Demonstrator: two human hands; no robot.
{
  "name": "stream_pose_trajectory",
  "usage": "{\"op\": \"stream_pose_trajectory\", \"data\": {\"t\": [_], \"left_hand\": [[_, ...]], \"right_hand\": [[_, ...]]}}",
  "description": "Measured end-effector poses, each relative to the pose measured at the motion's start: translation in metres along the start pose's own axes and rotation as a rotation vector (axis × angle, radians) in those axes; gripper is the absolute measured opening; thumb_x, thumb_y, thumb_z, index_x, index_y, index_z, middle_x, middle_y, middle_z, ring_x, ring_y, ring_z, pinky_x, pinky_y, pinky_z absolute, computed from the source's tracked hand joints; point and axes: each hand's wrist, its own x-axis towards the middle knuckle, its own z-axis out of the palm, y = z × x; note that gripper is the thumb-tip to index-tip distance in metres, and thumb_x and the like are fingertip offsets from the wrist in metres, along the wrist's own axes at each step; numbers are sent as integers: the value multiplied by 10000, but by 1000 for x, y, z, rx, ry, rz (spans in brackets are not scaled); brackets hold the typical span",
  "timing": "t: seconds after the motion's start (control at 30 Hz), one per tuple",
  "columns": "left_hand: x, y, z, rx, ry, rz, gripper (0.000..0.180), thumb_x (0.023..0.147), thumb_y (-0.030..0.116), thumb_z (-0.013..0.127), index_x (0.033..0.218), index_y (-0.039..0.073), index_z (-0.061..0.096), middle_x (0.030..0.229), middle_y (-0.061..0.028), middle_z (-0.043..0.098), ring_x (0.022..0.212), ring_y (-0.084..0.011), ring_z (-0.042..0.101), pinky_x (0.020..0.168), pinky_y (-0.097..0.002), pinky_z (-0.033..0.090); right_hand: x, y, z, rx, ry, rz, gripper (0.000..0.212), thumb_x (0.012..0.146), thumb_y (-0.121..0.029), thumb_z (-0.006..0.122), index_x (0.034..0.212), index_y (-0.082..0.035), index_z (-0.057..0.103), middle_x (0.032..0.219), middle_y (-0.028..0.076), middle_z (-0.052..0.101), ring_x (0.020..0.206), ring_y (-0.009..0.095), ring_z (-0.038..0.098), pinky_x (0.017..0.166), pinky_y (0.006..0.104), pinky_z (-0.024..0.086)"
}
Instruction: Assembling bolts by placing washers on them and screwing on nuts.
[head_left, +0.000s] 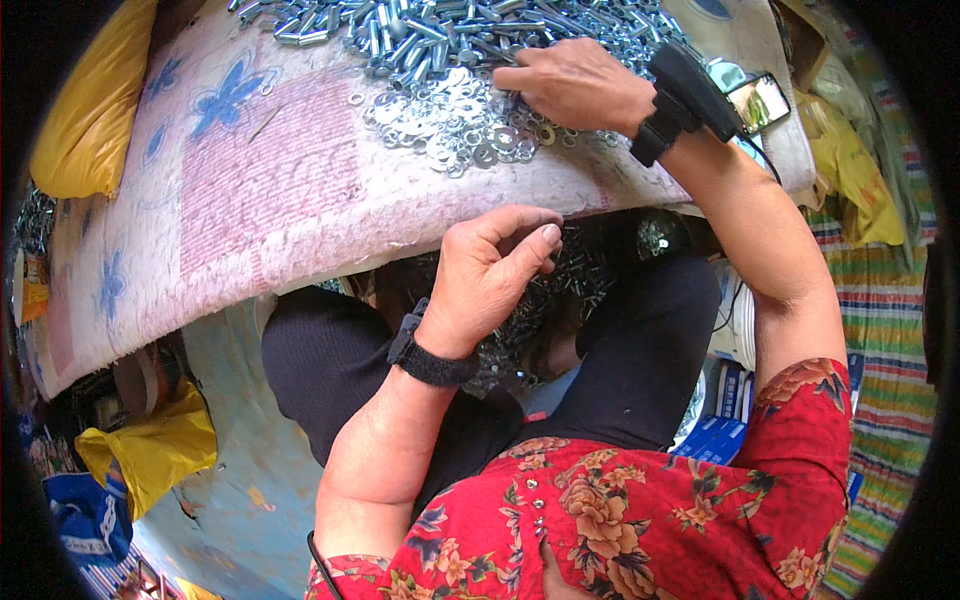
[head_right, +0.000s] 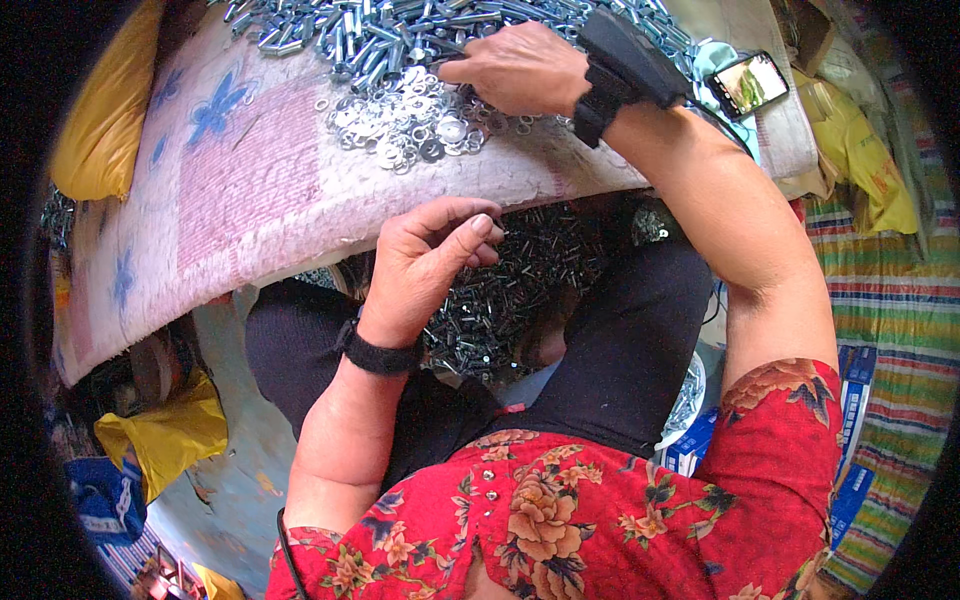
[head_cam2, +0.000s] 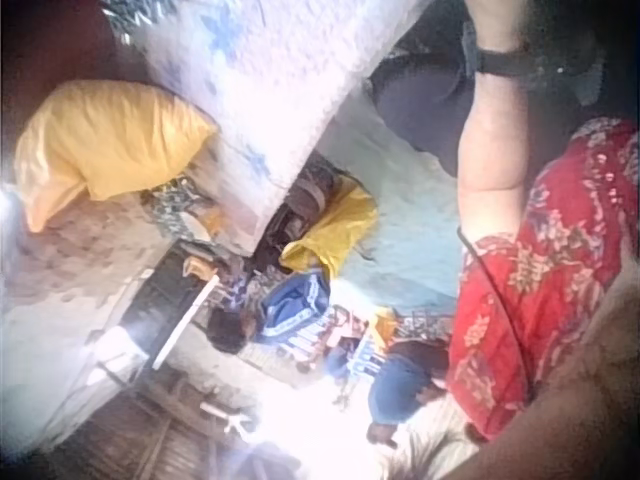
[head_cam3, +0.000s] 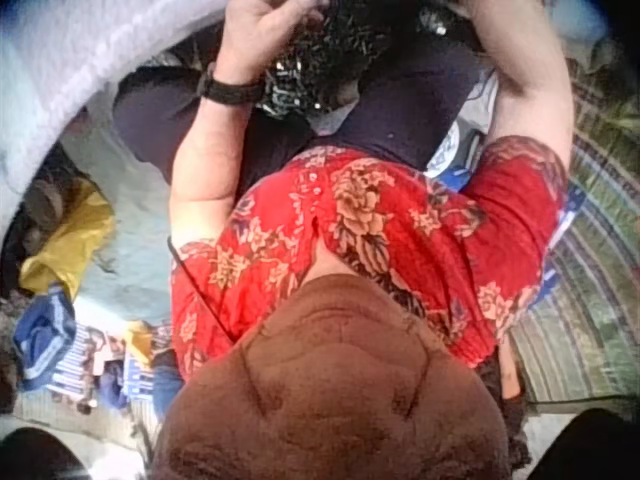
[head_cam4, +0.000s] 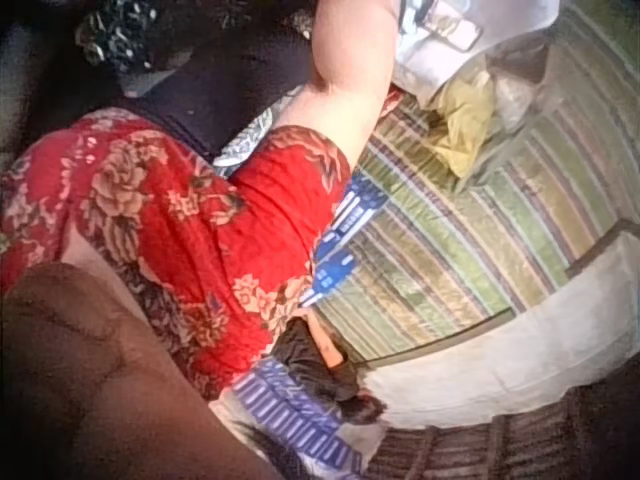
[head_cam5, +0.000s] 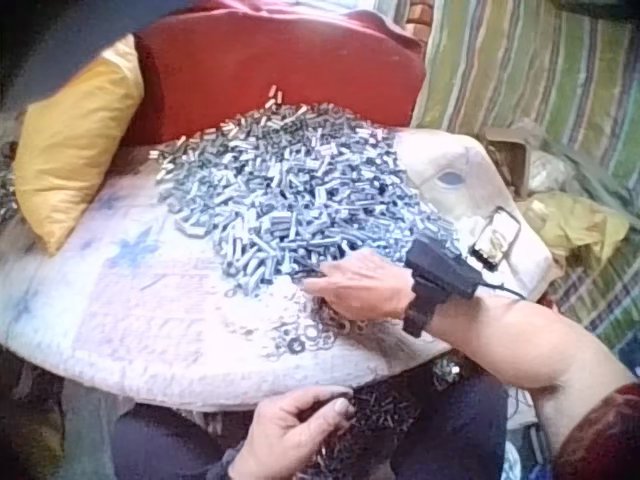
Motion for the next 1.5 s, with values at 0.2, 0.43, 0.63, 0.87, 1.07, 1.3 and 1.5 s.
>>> {"op": "stream_pose_trajectory", "data": {"t": [0.2, 0.43, 0.63, 0.87, 1.07, 1.3, 1.5], "left_hand": [[1, 5, 0, -129, 36, -45, 220, 860, 150, 555, 989, -22, 600, 801, -83, 632, 653, -108, 589, 588, -208, 460], [3, 7, 2, -253, 65, -16, 235, 876, 134, 518, 1039, -26, 573, 841, -113, 630, 655, -132, 596, 571, -214, 474], [4, 8, 8, -192, 135, 99, 277, 880, 109, 503, 1129, -11, 527, 926, -118, 610, 692, -136, 597, 574, -212, 478], [-2, 1, 17, 143, -21, 96, 186, 869, 97, 531, 1015, 3, 596, 757, -10, 588, 595, -68, 552, 499, -200, 436], [-6, 8, 13, 16, -16, -6, 165, 886, 140, 512, 917, 2, 597, 711, -10, 580, 564, -57, 533, 498, -188, 420], [-2, 9, 8, -83, 3, -62, 234, 911, 226, 472, 946, 20, 577, 715, -10, 585, 550, -51, 522, 479, -172, 393], [-1, 8, 4, -74, 15, -78, 230, 912, 226, 465, 947, 25, 571, 726, -24, 593, 557, -67, 537, 482, -176, 398]], "right_hand": [[-15, -4, 13, 14, 135, 124, 152, 797, -164, 581, 947, -142, 584, 778, 59, 555, 631, 257, 586, 551, 335, 483], [-26, -19, 4, 1192, 585, 412, 227, 862, -150, 558, 1031, 0, 537, 836, 83, 642, 751, 125, 604, 677, 233, 491], [-63, -51, -26, 1376, 453, 482, 218, 832, -96, 561, 1015, 7, 503, 712, 30, 566, 623, 73, 522, 550, 193, 415], [-89, -76, -36, 1398, 213, 397, 111, 774, -57, 634, 836, -16, 551, 683, -17, 526, 636, 24, 496, 537, 175, 395], [-69, -39, -24, 1099, 570, 588, 158, 794, -153, 626, 866, -12, 618, 728, 56, 609, 604, 86, 539, 556, 226, 440], [-32, 22, 33, 286, 434, 463, 227, 726, -136, 641, 934, -51, 607, 806, 115, 591, 731, 265, 597, 650, 331, 484], [-31, 28, 38, 162, 269, 342, 227, 741, -166, 611, 950, -81, 586, 810, 113, 563, 776, 297, 591, 697, 383, 492]]}}
